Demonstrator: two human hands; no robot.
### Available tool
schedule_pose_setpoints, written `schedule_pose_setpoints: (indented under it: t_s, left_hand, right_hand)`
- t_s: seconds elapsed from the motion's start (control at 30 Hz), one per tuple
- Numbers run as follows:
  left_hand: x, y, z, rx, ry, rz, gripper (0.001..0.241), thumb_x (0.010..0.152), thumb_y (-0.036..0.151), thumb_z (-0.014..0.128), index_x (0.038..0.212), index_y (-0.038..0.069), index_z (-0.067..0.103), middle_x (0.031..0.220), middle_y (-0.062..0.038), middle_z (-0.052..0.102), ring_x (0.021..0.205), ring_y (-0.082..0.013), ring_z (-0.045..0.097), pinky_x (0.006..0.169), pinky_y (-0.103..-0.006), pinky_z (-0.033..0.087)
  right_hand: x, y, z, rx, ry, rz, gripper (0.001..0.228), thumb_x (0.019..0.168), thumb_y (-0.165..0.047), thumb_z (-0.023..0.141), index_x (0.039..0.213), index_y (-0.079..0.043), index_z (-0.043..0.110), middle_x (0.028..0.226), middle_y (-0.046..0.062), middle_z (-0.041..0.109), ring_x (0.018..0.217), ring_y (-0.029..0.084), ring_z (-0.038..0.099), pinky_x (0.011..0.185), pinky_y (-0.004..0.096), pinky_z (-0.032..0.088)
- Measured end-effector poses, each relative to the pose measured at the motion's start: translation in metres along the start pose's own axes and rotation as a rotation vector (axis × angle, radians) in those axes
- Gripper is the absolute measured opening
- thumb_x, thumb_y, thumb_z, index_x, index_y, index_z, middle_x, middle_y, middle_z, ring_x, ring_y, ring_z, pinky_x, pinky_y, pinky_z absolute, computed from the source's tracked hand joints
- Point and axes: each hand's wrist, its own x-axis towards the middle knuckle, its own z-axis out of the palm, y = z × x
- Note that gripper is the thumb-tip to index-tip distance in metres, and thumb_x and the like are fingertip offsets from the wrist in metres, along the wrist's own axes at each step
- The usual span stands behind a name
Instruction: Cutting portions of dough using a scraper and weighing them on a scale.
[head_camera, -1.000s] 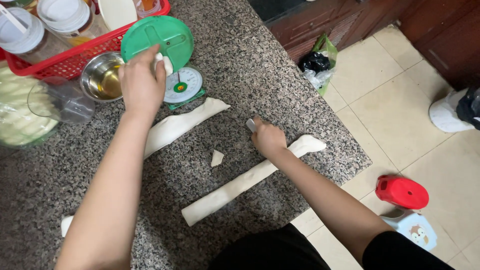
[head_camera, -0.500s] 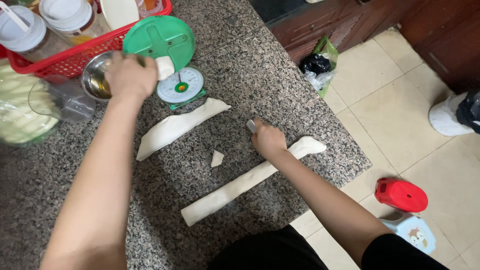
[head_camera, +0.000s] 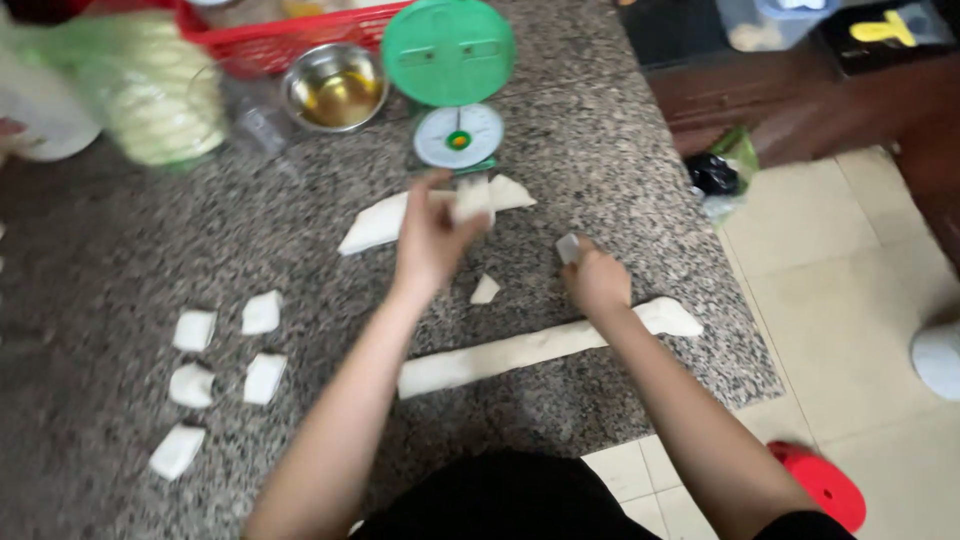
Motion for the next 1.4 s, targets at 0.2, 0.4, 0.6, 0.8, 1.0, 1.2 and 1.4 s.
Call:
schedule_pose_setpoints:
  t_s: [0.2, 0.4, 0.6, 0.8, 1.0, 1.2, 1.4]
  left_hand:
    - [-0.168, -0.119, -0.074, -1.018, 0.373, -0.864, 0.050, 0.099, 0.012, 0.063, 0.145, -0.003, 0.052, 0.148, -0.025, 0.055, 0.138, -0.0364, 0.054, 0.114, -0.0518, 0.047]
    - [-0.278, -0.246, -0.197, -0.263, 0.604, -0.943, 0.091, 0.103, 0.071, 0.065, 0.153, -0.003, 0.045, 0.126, -0.027, 0.062, 0.111, -0.0362, 0.063, 0.095, -0.0644, 0.049]
    - [-0.252, -0.209, -0.219, 0.291, 0.728, -0.965, 0.061, 0.093, 0.083, 0.063, 0.103, 0.026, 0.081, 0.095, -0.011, 0.078, 0.109, -0.0377, 0.071, 0.094, -0.0504, 0.054]
    - [-0.234, -0.272, -0.195, 0.897, 0.519, -0.615, 0.065, 0.106, 0.077, 0.046, 0.120, 0.015, 0.061, 0.135, -0.014, 0.048, 0.132, -0.0412, 0.039, 0.110, -0.0544, 0.016]
    - [-0.254, -0.250, -0.179, 1.136, 0.708, -0.177, 0.058, 0.115, 0.058, 0.047, 0.113, 0.000, 0.054, 0.135, -0.026, 0.052, 0.120, -0.0474, 0.052, 0.102, -0.0602, 0.033]
    - [-0.223, -0.110, -0.122, 0.429, -0.260, -0.004, 0.052, 0.097, 0.014, 0.066, 0.145, 0.001, 0.053, 0.146, -0.024, 0.055, 0.144, -0.0429, 0.045, 0.120, -0.0546, 0.030]
    - [-0.176, -0.136, -0.072, 0.552, -0.535, 0.086, 0.089, 0.081, 0.029, 0.085, 0.155, 0.000, 0.045, 0.152, -0.023, 0.050, 0.148, -0.0413, 0.041, 0.119, -0.0526, 0.041]
  right_hand:
    - [0.003, 0.005, 0.006, 0.003, 0.037, -0.012, 0.042, 0.098, -0.038, 0.063, 0.128, -0.010, 0.070, 0.110, 0.024, 0.079, 0.113, 0.043, 0.074, 0.095, 0.055, 0.060]
    - [0.015, 0.017, 0.022, -0.024, 0.102, -0.051, 0.046, 0.096, -0.038, 0.069, 0.129, -0.006, 0.069, 0.112, 0.028, 0.077, 0.113, 0.045, 0.073, 0.093, 0.058, 0.059]
    - [0.023, 0.021, 0.033, -0.051, 0.122, -0.085, 0.044, 0.096, -0.034, 0.066, 0.129, -0.004, 0.066, 0.112, 0.031, 0.076, 0.113, 0.049, 0.071, 0.094, 0.059, 0.058]
    - [0.008, 0.005, 0.026, -0.118, 0.154, -0.110, 0.039, 0.099, -0.033, 0.064, 0.128, -0.007, 0.064, 0.108, 0.029, 0.076, 0.110, 0.048, 0.072, 0.093, 0.058, 0.059]
    - [-0.014, 0.003, 0.036, 0.065, 0.421, -0.254, 0.033, 0.101, -0.026, 0.066, 0.126, -0.005, 0.063, 0.091, 0.029, 0.074, 0.091, 0.051, 0.074, 0.076, 0.061, 0.059]
    - [-0.181, -0.116, 0.016, 0.630, 0.118, -0.201, 0.049, 0.095, -0.031, 0.068, 0.129, 0.004, 0.062, 0.102, 0.038, 0.072, 0.102, 0.058, 0.070, 0.079, 0.067, 0.057]
    - [-0.196, -0.130, 0.072, 0.469, -0.057, -0.203, 0.056, 0.097, -0.032, 0.065, 0.142, 0.002, 0.054, 0.112, 0.035, 0.072, 0.110, 0.054, 0.069, 0.088, 0.064, 0.059]
